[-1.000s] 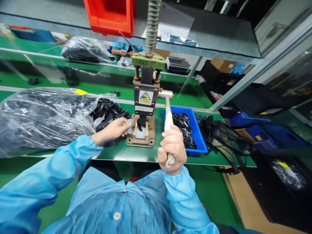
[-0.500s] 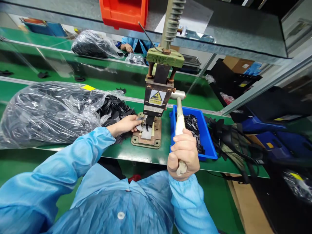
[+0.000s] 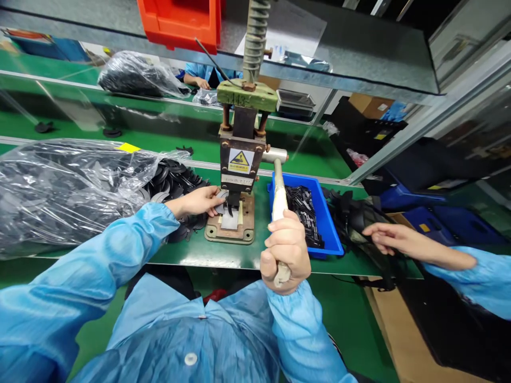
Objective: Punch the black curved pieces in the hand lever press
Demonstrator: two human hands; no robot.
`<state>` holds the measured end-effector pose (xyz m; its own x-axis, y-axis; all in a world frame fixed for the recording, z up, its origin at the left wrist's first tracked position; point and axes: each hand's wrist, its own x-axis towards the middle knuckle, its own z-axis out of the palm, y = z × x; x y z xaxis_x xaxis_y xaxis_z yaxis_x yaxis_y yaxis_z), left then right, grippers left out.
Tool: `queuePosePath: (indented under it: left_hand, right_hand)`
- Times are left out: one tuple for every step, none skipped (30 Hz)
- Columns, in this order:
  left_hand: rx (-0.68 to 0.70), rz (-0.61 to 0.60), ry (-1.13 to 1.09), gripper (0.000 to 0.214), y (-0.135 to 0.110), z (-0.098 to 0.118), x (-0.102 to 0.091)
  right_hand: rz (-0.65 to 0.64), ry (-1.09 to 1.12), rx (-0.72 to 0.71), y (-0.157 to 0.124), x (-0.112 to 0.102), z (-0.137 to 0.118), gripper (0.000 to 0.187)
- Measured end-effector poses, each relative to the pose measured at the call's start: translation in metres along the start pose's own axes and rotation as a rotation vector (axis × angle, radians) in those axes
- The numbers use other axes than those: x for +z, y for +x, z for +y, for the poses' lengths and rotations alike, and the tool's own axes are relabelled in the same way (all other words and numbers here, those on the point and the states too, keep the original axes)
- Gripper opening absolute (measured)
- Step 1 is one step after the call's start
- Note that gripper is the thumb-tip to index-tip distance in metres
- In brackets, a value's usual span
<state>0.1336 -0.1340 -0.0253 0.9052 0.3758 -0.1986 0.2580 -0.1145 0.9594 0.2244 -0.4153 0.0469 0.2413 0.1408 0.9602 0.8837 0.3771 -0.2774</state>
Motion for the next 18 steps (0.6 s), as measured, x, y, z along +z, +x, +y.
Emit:
queuePosePath:
  left_hand:
    - [-0.007,-0.024,-0.023,0.035,-0.001,0.000,-0.001]
    - [-0.010,-0.047,-0.047,0.038,-0.002,0.001,-0.001]
    - [-0.012,-0.066,-0.068,0.040,-0.003,0.000,-0.001]
    - [-0.014,-0.076,-0.082,0.042,-0.004,0.000,-0.001]
    - [-0.018,-0.077,-0.086,0.044,-0.005,0.000,-0.002]
    - [-0.021,-0.073,-0.083,0.045,-0.005,0.000,-0.002]
    - [-0.025,-0.069,-0.077,0.045,-0.005,0.001,-0.003]
    - [-0.028,-0.072,-0.069,0.045,-0.005,0.002,-0.004]
    - [-0.029,-0.080,-0.061,0.045,-0.004,0.003,-0.005]
    - [-0.029,-0.094,-0.054,0.045,-0.003,0.004,-0.007]
    - [-0.028,-0.106,-0.048,0.044,-0.002,0.005,-0.009]
    - [-0.026,-0.115,-0.045,0.044,-0.002,0.006,-0.011]
    - [-0.023,-0.116,-0.042,0.044,-0.001,0.006,-0.012]
    - [-0.018,-0.112,-0.038,0.044,0.000,0.006,-0.012]
    - [-0.009,-0.103,-0.032,0.044,0.000,0.006,-0.012]
    - [0.002,-0.095,-0.023,0.044,0.000,0.005,-0.012]
    - [0.013,-0.090,-0.013,0.044,-0.001,0.004,-0.010]
    - [0.023,-0.085,-0.003,0.044,-0.001,0.003,-0.009]
  right_hand:
    - [-0.001,0.001,-0.003,0.000,0.000,0.000,0.025]
    - [-0.001,0.003,-0.005,0.000,0.000,0.001,0.025]
    - [0.002,0.003,-0.005,0.000,0.000,0.001,0.026]
    - [0.005,0.003,-0.003,0.000,0.000,0.001,0.026]
    - [0.007,0.001,-0.001,0.000,0.000,0.001,0.026]
    - [0.008,0.000,-0.001,0.000,0.000,0.001,0.027]
    - [0.008,-0.002,-0.001,-0.001,0.000,0.001,0.027]
    - [0.006,-0.006,0.000,-0.001,0.000,0.001,0.027]
    - [0.004,-0.011,0.000,-0.001,0.000,0.002,0.027]
    - [0.002,-0.015,-0.003,-0.001,-0.001,0.002,0.027]
    - [0.004,-0.020,-0.004,-0.001,-0.001,0.002,0.028]
    - [0.004,-0.023,-0.006,-0.001,-0.001,0.002,0.028]
    - [0.004,-0.023,-0.008,-0.001,-0.001,0.002,0.028]
    - [0.005,-0.022,-0.009,-0.001,-0.001,0.002,0.028]
    - [0.005,-0.019,-0.009,-0.001,-0.001,0.002,0.028]
    - [0.006,-0.016,-0.009,-0.002,-0.001,0.002,0.028]
    - [0.009,-0.014,-0.010,-0.002,-0.001,0.002,0.028]
    - [0.009,-0.014,-0.009,-0.002,-0.001,0.003,0.027]
